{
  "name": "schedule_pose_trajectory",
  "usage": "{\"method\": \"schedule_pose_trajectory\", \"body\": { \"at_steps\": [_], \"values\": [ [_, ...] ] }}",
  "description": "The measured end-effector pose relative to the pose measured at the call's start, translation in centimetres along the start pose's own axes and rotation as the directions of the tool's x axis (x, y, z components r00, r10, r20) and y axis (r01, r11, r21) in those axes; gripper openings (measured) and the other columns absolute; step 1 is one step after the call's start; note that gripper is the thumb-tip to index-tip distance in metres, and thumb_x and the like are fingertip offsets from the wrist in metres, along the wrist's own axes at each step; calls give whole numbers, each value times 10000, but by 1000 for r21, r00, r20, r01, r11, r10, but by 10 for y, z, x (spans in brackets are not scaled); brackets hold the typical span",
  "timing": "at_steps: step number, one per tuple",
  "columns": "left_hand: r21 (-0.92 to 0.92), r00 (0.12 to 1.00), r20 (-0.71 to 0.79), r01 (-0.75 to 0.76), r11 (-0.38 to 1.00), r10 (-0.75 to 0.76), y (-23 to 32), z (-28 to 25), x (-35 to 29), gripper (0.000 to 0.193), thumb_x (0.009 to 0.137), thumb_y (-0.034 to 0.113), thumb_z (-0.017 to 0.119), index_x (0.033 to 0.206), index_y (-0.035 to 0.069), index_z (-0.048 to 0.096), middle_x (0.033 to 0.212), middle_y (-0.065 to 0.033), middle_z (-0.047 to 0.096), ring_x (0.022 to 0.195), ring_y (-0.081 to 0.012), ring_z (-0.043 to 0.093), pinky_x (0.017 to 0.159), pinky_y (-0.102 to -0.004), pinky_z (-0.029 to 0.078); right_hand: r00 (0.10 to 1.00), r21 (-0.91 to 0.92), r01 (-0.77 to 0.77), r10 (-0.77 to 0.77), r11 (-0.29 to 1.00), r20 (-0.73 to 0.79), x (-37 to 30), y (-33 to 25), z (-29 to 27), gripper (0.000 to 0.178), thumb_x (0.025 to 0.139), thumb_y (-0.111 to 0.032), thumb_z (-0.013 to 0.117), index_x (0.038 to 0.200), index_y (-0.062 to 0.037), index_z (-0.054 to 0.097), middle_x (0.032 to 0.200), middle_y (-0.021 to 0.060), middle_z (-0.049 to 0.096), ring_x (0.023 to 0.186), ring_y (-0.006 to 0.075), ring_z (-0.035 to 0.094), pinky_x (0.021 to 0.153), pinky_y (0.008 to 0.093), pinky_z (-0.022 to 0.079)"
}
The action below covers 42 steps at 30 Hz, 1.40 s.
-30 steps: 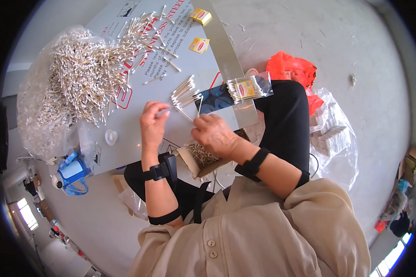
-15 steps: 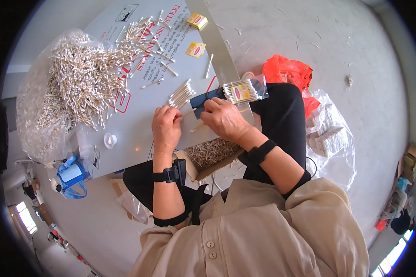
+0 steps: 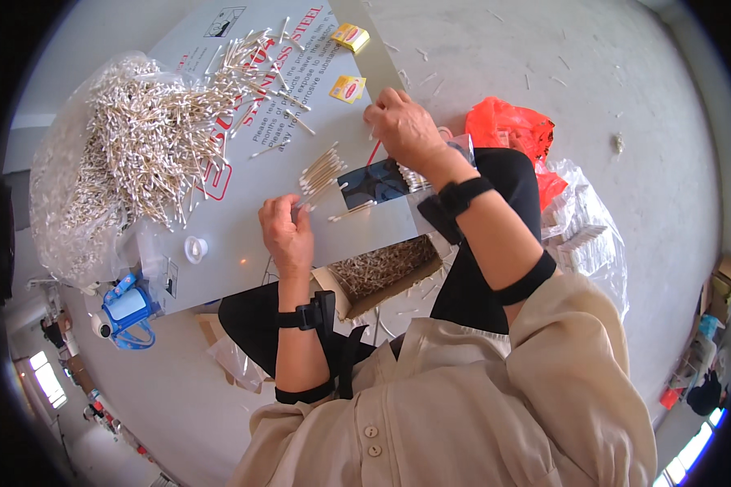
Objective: Packaging cotton swabs into small plastic bags.
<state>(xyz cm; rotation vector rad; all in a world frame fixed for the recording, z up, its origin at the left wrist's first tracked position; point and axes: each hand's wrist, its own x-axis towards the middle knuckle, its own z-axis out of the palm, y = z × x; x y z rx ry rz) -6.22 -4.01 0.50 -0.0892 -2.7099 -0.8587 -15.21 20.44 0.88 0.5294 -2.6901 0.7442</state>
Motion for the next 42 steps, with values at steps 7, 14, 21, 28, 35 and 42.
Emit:
{"method": "schedule_pose_trajectory", "body": {
  "at_steps": [7, 14, 21, 28, 35, 42],
  "values": [
    [-8, 997, 34, -69, 998, 69, 0, 0, 5, 143, 756, -26, 686, 852, 58, 622, 863, -81, 576, 875, -306, 551, 774, -411, 470, 970, 8, 163, -162, 987, 183, 14, 7, 1, 66, 777, -70, 660, 796, -69, 597, 960, 83, 558, 956, 267, 567, 780, 381, 500],
    [-23, 990, 72, -117, 993, 118, 6, 4, 10, 141, 738, -20, 692, 825, 67, 623, 849, -77, 575, 860, -302, 561, 774, -410, 471, 949, 123, 215, -237, 969, 207, -44, -70, 8, 56, 781, -73, 593, 778, -38, 550, 954, 105, 543, 931, 291, 565, 781, 377, 487],
    [-85, 991, 20, -131, 988, 133, 6, 9, 14, 214, 722, -25, 709, 891, 82, 634, 877, -65, 574, 869, -298, 556, 789, -405, 474, 1000, 252, -30, 29, 967, 7, -63, -84, 13, 174, 705, -67, 701, 844, -47, 597, 930, 105, 554, 893, 304, 589, 765, 395, 511],
    [-13, 991, 51, -126, 992, 127, 7, 11, 23, 231, 726, 0, 731, 920, 92, 645, 893, -56, 564, 891, -283, 545, 800, -413, 464, 993, 353, -85, 50, 932, 106, -56, -87, -7, 284, 648, -78, 776, 874, -59, 606, 922, 96, 553, 896, 314, 591, 759, 413, 509],
    [-71, 978, 107, -172, 983, 179, 10, 10, 17, 198, 729, 26, 744, 890, 86, 646, 901, -51, 555, 892, -281, 538, 803, -411, 458, 969, 310, 5, -81, 951, 235, -82, -77, -12, 295, 615, -107, 818, 842, -74, 632, 896, 75, 537, 887, 280, 574, 769, 391, 497],
    [-11, 987, 64, -146, 989, 146, 11, 10, 44, 184, 732, 29, 745, 860, 83, 625, 899, -45, 550, 917, -276, 532, 821, -407, 445, 991, 343, -30, -18, 939, 135, -72, -81, -6, 226, 683, -116, 779, 835, -61, 622, 890, 82, 541, 864, 290, 574, 754, 398, 492]
  ]
}}
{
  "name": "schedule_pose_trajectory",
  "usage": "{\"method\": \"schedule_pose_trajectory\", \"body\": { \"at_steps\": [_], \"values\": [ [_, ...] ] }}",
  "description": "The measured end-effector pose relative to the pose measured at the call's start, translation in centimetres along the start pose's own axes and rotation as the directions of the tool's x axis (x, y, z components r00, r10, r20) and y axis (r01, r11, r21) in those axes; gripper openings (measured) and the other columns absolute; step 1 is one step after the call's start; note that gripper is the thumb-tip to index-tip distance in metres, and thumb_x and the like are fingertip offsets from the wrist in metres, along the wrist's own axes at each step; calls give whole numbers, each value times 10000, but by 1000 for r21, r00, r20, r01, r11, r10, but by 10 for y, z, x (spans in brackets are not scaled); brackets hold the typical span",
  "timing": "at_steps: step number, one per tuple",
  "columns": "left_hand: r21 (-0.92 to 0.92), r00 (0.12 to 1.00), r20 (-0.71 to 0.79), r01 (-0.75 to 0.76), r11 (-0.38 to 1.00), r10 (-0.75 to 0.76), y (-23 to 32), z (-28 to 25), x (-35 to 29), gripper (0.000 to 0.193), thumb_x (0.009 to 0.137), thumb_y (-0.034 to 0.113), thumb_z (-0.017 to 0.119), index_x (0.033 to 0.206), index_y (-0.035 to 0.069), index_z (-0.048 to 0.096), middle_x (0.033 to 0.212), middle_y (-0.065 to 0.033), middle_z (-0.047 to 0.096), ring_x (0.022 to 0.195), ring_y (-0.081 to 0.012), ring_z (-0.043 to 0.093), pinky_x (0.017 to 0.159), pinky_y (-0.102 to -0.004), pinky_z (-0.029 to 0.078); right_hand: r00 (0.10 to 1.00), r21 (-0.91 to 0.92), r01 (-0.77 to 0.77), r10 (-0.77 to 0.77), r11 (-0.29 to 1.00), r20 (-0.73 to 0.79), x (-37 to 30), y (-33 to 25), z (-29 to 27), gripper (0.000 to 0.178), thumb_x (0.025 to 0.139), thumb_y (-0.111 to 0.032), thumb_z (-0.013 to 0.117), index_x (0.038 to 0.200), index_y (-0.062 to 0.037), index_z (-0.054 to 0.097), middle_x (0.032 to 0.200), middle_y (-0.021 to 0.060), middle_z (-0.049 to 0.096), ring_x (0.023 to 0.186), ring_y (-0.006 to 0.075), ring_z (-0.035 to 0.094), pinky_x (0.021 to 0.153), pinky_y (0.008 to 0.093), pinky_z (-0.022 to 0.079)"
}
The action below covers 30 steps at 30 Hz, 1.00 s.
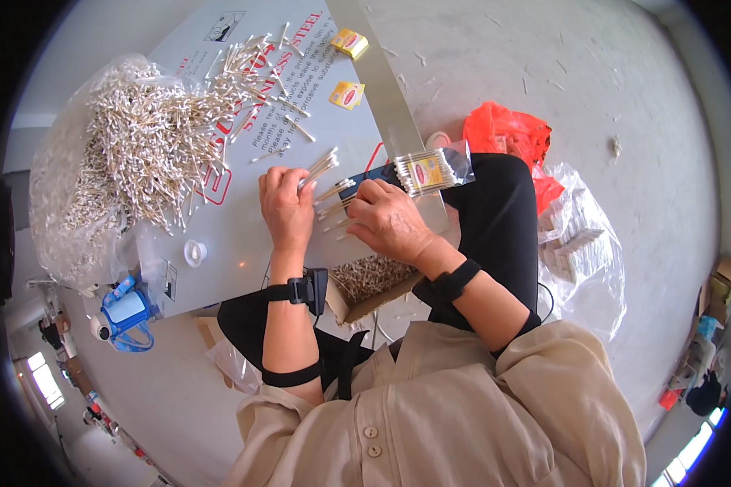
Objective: Packaging cotton swabs into small plastic bags.
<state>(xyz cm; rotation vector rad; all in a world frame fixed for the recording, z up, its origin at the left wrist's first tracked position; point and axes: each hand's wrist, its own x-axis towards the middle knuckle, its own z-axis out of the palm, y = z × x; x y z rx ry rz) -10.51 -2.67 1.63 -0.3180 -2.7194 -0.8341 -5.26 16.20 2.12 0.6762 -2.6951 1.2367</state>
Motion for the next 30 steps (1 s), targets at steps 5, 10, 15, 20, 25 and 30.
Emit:
{"method": "schedule_pose_trajectory", "body": {
  "at_steps": [5, 10, 15, 20, 25, 30],
  "values": [
    [64, 991, 117, -73, 995, 65, -12, 3, 10, 178, 744, 33, 736, 821, 76, 581, 901, -50, 556, 915, -283, 532, 830, -416, 438, 999, 22, -48, 48, 999, -15, -1, 1, 5, 204, 703, -112, 770, 840, -58, 629, 885, 85, 542, 859, 292, 574, 751, 400, 495],
    [-32, 995, 100, -9, 999, 12, -22, 2, 22, 160, 759, 24, 710, 809, 74, 567, 902, -67, 553, 919, -303, 528, 821, -429, 440, 998, 37, -52, 53, 998, -29, -3, 3, 3, 199, 706, -101, 763, 852, -58, 635, 893, 87, 548, 869, 292, 579, 752, 396, 500],
    [59, 991, 132, -32, 998, 24, -30, 3, 38, 136, 775, 38, 703, 809, 67, 575, 889, -79, 564, 912, -311, 535, 820, -431, 443, 998, 38, -54, 55, 998, -16, -3, 3, 6, 203, 706, -99, 763, 858, -59, 634, 894, 85, 548, 874, 293, 580, 759, 397, 502],
    [35, 966, 243, -100, 994, 89, -24, -1, 35, 137, 776, 52, 717, 798, 56, 582, 848, -80, 580, 881, -309, 553, 799, -433, 448, 998, 47, -52, 54, 998, -31, -3, 4, 6, 201, 709, -92, 762, 859, -53, 634, 888, 95, 552, 852, 304, 588, 741, 395, 507],
    [24, 965, 259, -57, 998, 49, -19, -2, 30, 144, 760, 64, 733, 792, 56, 593, 820, -72, 585, 851, -302, 567, 771, -429, 457, 956, 44, -183, 188, 982, -226, 19, 4, 9, 164, 740, -96, 742, 859, -38, 646, 906, 130, 592, 803, 328, 609, 661, 403, 499],
    [7, 957, 290, 23, 1000, -24, -19, -1, 35, 127, 747, 60, 731, 769, 54, 606, 802, -79, 601, 847, -309, 582, 768, -432, 465, 985, -228, -174, 167, 958, -48, 59, 15, 18, 100, 759, -123, 697, 806, -59, 637, 874, 114, 573, 910, 311, 602, 784, 415, 509]
  ]
}}
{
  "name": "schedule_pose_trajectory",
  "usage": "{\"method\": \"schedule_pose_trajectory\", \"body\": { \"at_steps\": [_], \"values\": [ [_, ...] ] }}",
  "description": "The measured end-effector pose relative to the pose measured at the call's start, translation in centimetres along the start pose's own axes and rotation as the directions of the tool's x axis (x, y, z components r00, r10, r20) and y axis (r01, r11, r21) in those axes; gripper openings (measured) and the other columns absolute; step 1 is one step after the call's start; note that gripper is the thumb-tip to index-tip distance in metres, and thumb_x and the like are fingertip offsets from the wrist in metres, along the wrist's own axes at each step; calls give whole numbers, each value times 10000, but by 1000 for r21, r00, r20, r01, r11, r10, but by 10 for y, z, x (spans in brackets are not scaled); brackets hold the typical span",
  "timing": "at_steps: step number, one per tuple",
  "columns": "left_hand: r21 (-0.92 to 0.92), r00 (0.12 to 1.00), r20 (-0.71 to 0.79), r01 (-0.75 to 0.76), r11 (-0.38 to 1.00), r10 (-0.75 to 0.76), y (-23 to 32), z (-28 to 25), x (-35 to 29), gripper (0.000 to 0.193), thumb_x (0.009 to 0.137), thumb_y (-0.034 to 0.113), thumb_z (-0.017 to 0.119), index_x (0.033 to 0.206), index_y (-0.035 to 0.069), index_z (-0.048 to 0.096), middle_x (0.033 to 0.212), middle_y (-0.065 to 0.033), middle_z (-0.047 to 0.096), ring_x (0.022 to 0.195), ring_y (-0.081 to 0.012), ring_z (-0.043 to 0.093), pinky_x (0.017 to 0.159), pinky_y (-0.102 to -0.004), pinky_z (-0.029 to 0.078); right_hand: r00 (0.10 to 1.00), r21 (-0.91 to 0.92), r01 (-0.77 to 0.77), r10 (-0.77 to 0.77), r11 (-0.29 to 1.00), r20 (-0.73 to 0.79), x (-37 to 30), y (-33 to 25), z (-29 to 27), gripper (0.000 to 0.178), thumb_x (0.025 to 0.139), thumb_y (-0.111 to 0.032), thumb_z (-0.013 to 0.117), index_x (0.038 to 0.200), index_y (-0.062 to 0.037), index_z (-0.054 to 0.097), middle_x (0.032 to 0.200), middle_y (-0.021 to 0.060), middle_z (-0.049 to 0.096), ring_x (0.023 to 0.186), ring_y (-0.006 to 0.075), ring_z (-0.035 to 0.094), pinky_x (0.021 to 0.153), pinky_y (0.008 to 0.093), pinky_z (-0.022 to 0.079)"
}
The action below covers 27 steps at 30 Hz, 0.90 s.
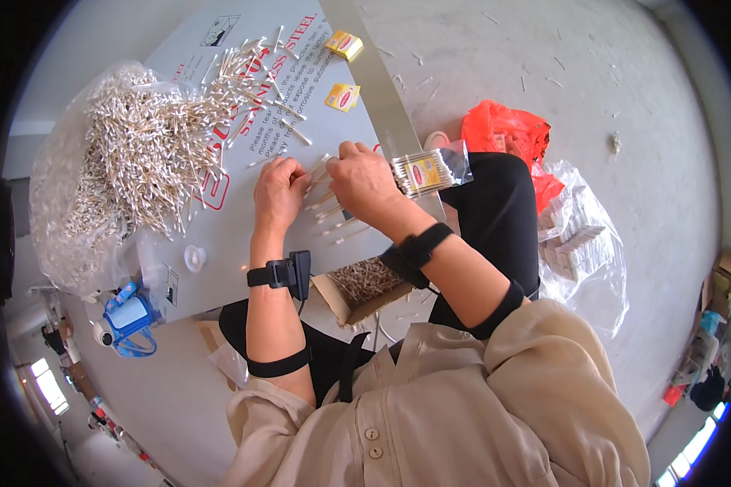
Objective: Packaging cotton swabs into small plastic bags.
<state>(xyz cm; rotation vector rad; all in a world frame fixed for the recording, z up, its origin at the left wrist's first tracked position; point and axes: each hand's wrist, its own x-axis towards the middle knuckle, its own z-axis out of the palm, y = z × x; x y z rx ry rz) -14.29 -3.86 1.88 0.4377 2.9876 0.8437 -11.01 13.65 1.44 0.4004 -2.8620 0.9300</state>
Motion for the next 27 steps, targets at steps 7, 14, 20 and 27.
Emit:
{"method": "schedule_pose_trajectory", "body": {
  "at_steps": [7, 14, 20, 27],
  "values": [
    [-94, 974, 92, 214, 972, -206, -4, -8, 11, 59, 736, 62, 685, 736, 43, 629, 795, -118, 641, 796, -325, 629, 679, -450, 492, 979, -106, 83, -60, 991, 197, 12, 6, -19, 107, 731, -46, 625, 823, -50, 679, 914, 122, 605, 934, 308, 617, 768, 407, 532],
    [-16, 1000, 11, -16, 1000, 16, 4, -3, -2, 82, 716, 51, 722, 726, 46, 640, 774, -104, 617, 827, -319, 614, 712, -431, 493, 998, -85, 13, -18, 996, -65, 35, 23, -7, 64, 758, -46, 602, 799, -40, 652, 886, 138, 601, 911, 322, 617, 753, 421, 527],
    [12, 983, -174, -53, 999, 54, 15, 9, -38, 296, 779, 109, 710, 1053, 23, 636, 1134, -150, 597, 1091, -353, 541, 923, -454, 439, 995, -5, 101, -101, 995, -6, 35, 25, 5, 69, 811, -100, 651, 768, -62, 612, 843, 112, 572, 880, 309, 609, 734, 414, 510],
    [193, 1000, 9, 18, 981, -20, 65, 40, -93, 821, 917, 391, 607, 1519, -14, 222, 1585, -234, 194, 1477, -400, 154, 1170, -566, 121, 984, 174, 172, -176, 970, 10, 28, 28, 4, 33, 786, -67, 650, 758, -82, 658, 873, 92, 578, 905, 299, 599, 754, 388, 512]
  ]
}}
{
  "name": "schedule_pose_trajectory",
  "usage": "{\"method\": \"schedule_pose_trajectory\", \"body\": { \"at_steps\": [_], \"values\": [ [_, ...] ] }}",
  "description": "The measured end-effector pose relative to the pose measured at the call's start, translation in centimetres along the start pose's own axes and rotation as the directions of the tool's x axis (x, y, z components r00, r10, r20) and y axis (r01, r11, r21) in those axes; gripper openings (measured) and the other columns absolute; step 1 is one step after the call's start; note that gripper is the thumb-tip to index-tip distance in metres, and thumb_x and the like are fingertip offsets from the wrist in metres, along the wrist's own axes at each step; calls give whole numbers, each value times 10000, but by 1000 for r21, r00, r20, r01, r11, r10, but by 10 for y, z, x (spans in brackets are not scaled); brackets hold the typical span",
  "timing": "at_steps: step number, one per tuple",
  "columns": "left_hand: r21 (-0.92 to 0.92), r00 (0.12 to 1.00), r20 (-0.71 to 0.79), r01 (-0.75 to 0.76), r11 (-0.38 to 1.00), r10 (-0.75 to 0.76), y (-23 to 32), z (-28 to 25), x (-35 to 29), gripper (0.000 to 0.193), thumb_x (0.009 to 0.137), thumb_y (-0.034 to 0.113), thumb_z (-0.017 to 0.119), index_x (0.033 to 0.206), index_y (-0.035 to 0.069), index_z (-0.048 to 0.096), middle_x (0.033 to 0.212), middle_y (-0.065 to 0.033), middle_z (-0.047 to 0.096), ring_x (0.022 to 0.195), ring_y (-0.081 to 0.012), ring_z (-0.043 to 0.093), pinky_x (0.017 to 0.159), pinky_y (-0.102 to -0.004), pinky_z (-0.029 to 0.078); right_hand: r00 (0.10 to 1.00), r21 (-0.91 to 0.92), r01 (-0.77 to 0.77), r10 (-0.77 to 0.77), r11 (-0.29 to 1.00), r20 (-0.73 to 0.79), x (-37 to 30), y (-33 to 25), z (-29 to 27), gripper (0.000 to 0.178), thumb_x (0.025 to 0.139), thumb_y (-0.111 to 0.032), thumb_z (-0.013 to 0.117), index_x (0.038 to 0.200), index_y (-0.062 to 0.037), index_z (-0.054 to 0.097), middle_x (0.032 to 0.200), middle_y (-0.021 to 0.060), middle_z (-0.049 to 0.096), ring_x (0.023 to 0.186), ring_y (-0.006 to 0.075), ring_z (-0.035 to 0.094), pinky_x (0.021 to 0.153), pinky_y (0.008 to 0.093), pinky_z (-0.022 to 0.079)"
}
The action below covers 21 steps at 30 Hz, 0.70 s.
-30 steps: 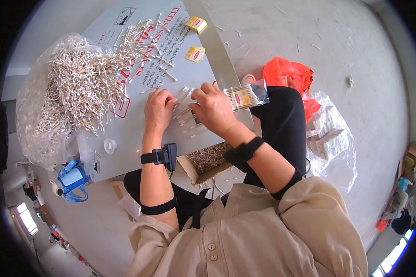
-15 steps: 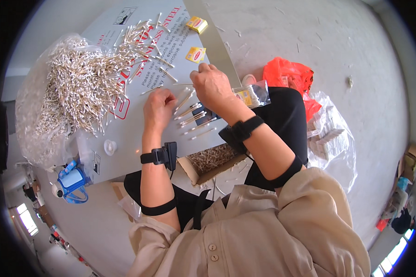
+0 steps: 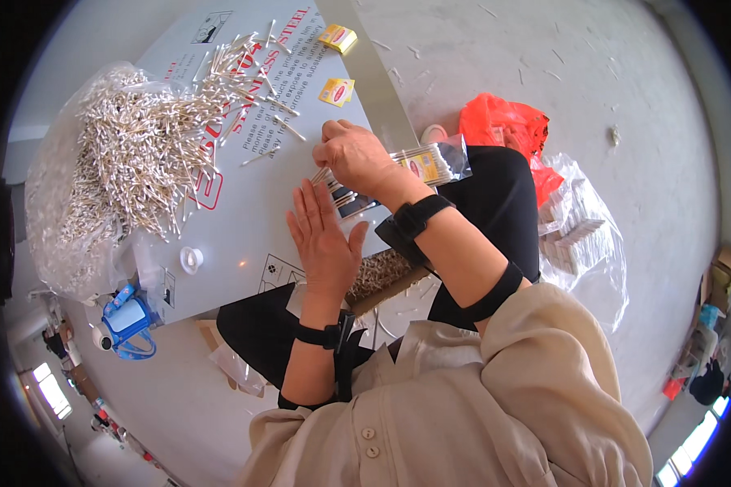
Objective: Packaging cotton swabs into small plastic bags.
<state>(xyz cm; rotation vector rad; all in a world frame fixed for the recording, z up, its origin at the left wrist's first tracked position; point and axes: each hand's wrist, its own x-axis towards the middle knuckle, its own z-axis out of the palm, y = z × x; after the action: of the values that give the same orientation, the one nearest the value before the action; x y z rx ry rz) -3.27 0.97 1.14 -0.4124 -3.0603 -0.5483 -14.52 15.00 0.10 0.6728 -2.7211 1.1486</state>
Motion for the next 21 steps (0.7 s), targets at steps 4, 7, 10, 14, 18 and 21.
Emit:
{"method": "schedule_pose_trajectory", "body": {
  "at_steps": [4, 7, 10, 14, 18, 21],
  "values": [
    [57, 1000, 5, -8, 998, 8, -1, 8, -7, 808, 938, 470, 535, 1516, -10, 239, 1586, -221, 207, 1479, -373, 173, 1171, -564, 117, 999, -5, 16, -16, 1000, -30, -2, -4, -2, 56, 787, -41, 626, 793, -70, 673, 892, 105, 589, 917, 299, 599, 767, 392, 512],
    [109, 999, 21, -37, 993, 35, -7, 12, -3, 792, 948, 481, 510, 1521, 6, 239, 1588, -210, 212, 1483, -352, 178, 1169, -567, 122, 950, 189, -102, 152, 977, -273, -11, -12, -2, 71, 842, -32, 604, 864, -40, 671, 958, 114, 619, 954, 309, 608, 807, 386, 510],
    [161, 998, 19, -66, 985, 64, -19, 12, 8, 777, 948, 463, 521, 1523, 21, 244, 1588, -202, 214, 1487, -341, 175, 1170, -563, 126, 855, 515, -204, 408, 832, -321, -28, -27, -4, 82, 897, -43, 581, 920, -14, 654, 1010, 124, 637, 971, 313, 614, 830, 363, 504],
    [-23, 997, -60, -56, 998, 55, -25, 7, 21, 731, 977, 410, 505, 1528, 23, 221, 1593, -213, 181, 1491, -350, 148, 1186, -523, 126, 818, 556, -174, 434, 813, -378, -63, -37, 9, 195, 982, -93, 513, 1099, 32, 607, 1207, 167, 599, 1159, 296, 570, 975, 338, 443],
    [-656, 907, -301, 27, 754, -294, -23, 17, 18, 691, 1016, 387, 456, 1527, 4, 194, 1597, -224, 145, 1495, -347, 126, 1197, -477, 128, 797, 732, -122, 506, 670, -329, -72, -47, 29, 323, 1033, -158, 464, 1288, 28, 533, 1399, 160, 494, 1304, 259, 461, 1079, 331, 354],
    [-852, 844, -300, -28, 523, -444, -19, 22, 19, 664, 1037, 387, 415, 1524, -7, 192, 1598, -228, 130, 1492, -342, 126, 1199, -450, 140, 797, 766, -110, 516, 633, -313, -63, -46, 39, 364, 1039, -182, 465, 1339, 21, 496, 1439, 157, 459, 1328, 243, 433, 1092, 327, 338]
  ]
}}
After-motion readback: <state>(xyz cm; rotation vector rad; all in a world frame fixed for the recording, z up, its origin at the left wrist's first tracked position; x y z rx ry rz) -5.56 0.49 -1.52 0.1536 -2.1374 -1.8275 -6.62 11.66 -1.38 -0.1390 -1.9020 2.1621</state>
